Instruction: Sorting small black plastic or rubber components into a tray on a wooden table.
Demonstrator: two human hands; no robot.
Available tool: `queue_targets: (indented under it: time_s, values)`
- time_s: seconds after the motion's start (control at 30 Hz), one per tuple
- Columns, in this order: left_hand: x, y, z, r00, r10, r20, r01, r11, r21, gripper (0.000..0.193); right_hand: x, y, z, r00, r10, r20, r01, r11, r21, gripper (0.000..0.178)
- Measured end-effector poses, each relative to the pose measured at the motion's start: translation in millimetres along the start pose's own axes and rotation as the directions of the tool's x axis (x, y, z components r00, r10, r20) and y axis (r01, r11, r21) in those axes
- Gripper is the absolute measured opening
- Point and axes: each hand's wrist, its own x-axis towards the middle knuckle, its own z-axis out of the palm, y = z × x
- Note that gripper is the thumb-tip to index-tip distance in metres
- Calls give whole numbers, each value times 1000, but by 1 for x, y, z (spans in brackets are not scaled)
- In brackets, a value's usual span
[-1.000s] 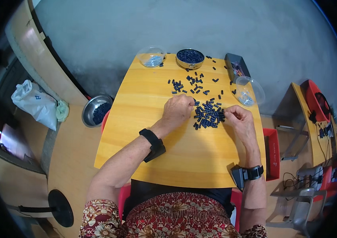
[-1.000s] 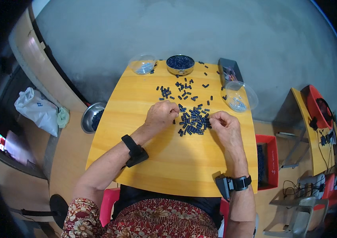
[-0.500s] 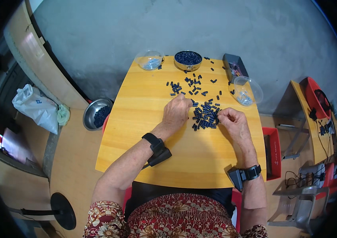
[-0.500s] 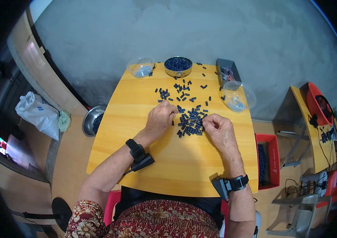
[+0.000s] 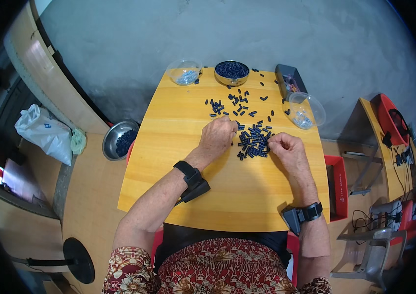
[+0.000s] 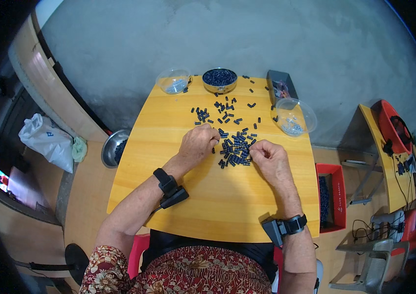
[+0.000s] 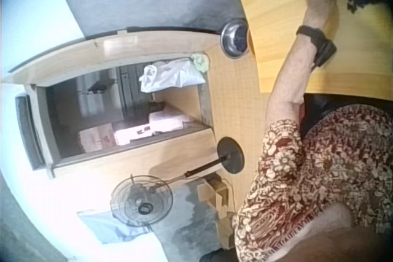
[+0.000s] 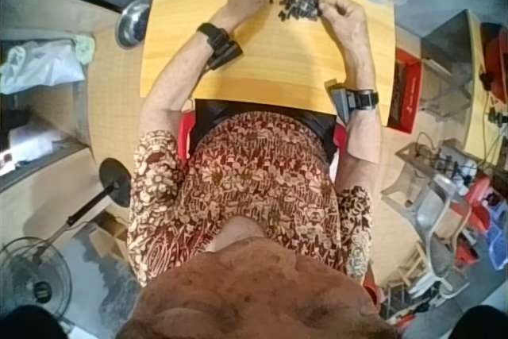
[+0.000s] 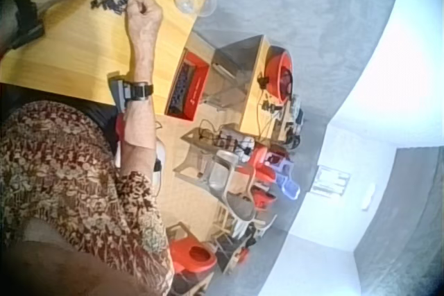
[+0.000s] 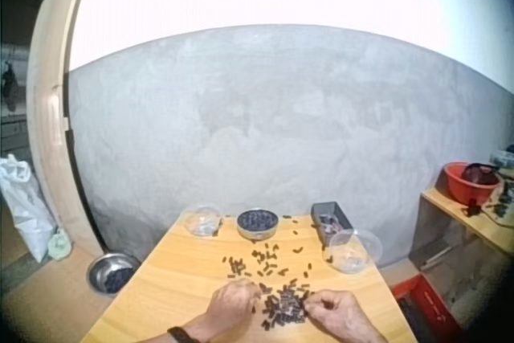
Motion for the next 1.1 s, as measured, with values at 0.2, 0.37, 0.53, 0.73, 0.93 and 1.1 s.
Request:
queue_targets:
  time_s: [0.2,0.37,0.53,0.73,0.93,1.1]
  values:
    - [-6,19,-16,981,-190,37,190,907,-376,12,-7,-18,20,989,-127,-77,126,992,-20,15]
    - [-37,31,-30,845,-312,434,514,251,-820,20,-17,-55,39,916,-396,62,398,879,-263,26]
    - [-65,39,-40,751,-289,594,606,-58,-794,22,-22,-54,54,819,-544,180,572,754,-322,26]
    - [-87,38,-48,764,-244,597,568,-185,-802,22,-28,-58,70,704,-668,239,700,598,-390,27]
    - [-103,28,-46,767,-297,568,558,-126,-820,20,-34,-60,82,682,-662,312,727,564,-393,28]
    - [-109,30,-45,759,-316,569,539,-183,-822,20,-38,-64,83,705,-630,326,708,600,-372,27]
